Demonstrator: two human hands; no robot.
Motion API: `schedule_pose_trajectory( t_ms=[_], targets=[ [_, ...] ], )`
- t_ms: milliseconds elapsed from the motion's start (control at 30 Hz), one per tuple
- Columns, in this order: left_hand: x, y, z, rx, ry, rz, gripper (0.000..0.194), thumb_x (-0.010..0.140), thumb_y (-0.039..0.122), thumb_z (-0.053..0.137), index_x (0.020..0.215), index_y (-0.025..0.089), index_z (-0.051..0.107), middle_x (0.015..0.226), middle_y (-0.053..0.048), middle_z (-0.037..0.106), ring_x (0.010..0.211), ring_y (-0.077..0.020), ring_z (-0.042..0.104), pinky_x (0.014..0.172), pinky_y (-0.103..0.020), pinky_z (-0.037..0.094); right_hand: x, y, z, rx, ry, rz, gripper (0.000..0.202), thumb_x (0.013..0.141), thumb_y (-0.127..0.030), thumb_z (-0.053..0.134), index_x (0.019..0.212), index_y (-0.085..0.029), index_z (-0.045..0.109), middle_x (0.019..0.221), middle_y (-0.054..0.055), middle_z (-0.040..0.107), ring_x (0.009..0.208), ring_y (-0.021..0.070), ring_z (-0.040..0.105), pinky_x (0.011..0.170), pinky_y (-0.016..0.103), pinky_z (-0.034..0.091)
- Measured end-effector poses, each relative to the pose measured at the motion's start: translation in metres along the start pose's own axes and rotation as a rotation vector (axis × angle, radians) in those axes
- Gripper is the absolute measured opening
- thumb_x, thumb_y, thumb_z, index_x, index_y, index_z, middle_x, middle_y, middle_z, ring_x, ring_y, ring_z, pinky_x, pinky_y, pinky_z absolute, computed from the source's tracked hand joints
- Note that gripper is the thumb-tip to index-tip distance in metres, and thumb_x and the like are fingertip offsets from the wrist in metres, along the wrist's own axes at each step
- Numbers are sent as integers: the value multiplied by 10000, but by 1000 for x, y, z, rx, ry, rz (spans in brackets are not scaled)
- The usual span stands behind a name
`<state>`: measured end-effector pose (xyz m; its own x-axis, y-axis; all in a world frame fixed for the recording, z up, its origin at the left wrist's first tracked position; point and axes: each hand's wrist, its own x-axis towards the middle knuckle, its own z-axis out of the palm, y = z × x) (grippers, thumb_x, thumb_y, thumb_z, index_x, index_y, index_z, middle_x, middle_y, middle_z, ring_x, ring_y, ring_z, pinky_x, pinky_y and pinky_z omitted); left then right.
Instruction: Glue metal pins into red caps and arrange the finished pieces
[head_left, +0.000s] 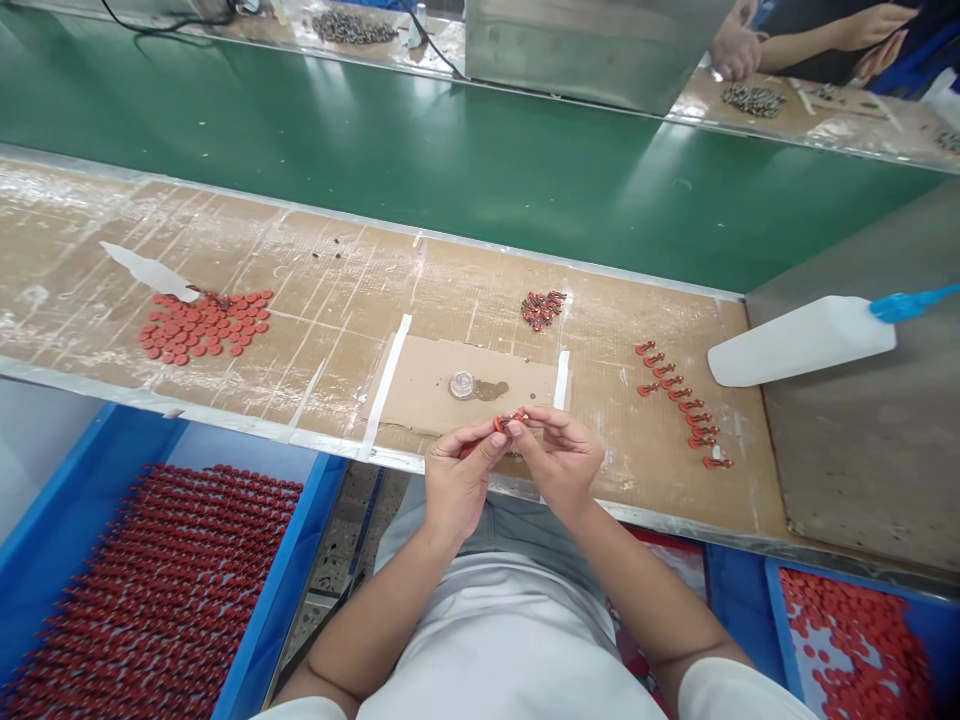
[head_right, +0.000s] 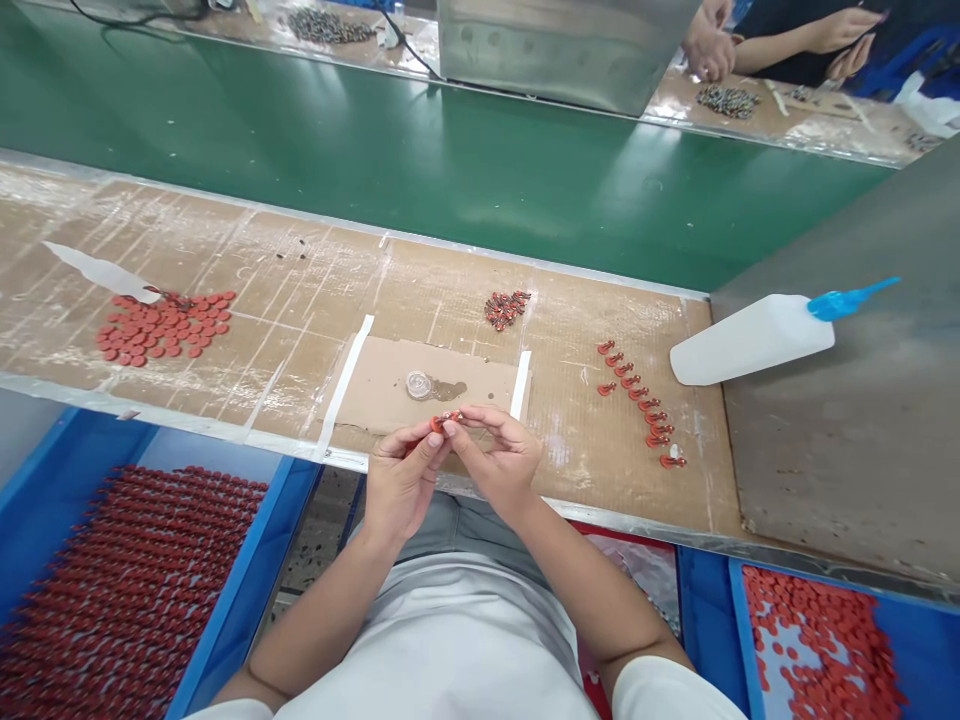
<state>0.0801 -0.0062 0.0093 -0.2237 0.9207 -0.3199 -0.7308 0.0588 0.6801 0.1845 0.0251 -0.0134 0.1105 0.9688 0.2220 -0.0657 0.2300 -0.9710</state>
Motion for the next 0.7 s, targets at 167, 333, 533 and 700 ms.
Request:
schedule_pose_trajectory(
  t_ms=[167,333,533,700],
  targets=[
    [0,1,0,23,13,-10,204,623,184,809,813,192,735,916,-54,753,918,-189,696,874,-318,547,0,-2,1,19,4,38,248,705,-258,769,935,-202,695,876,57,732,772,178,704,756,335,601],
    [-1,2,-1,27,0,-14,228,622,175,810,834,189,725,927,-50,752,908,-171,696,895,-303,533,1,-5,2,4,15,86,255,706,-285,768,931,-193,691,869,64,737,772,182,709,748,330,608],
    [-2,4,-3,19,-37,-49,162,714,229,751,865,186,709,937,-50,747,878,-156,701,831,-270,560,2,-9,0,63,-19,132,258,712,-268,766,946,-201,681,835,50,740,760,184,715,739,326,607],
    [-1,1,-6,-2,-50,-65,122,708,201,755,821,194,708,890,-33,750,871,-137,700,820,-240,558,5,-12,-1,81,-80,158,267,687,-285,782,916,-198,676,772,37,737,716,171,710,717,310,604]
  ],
)
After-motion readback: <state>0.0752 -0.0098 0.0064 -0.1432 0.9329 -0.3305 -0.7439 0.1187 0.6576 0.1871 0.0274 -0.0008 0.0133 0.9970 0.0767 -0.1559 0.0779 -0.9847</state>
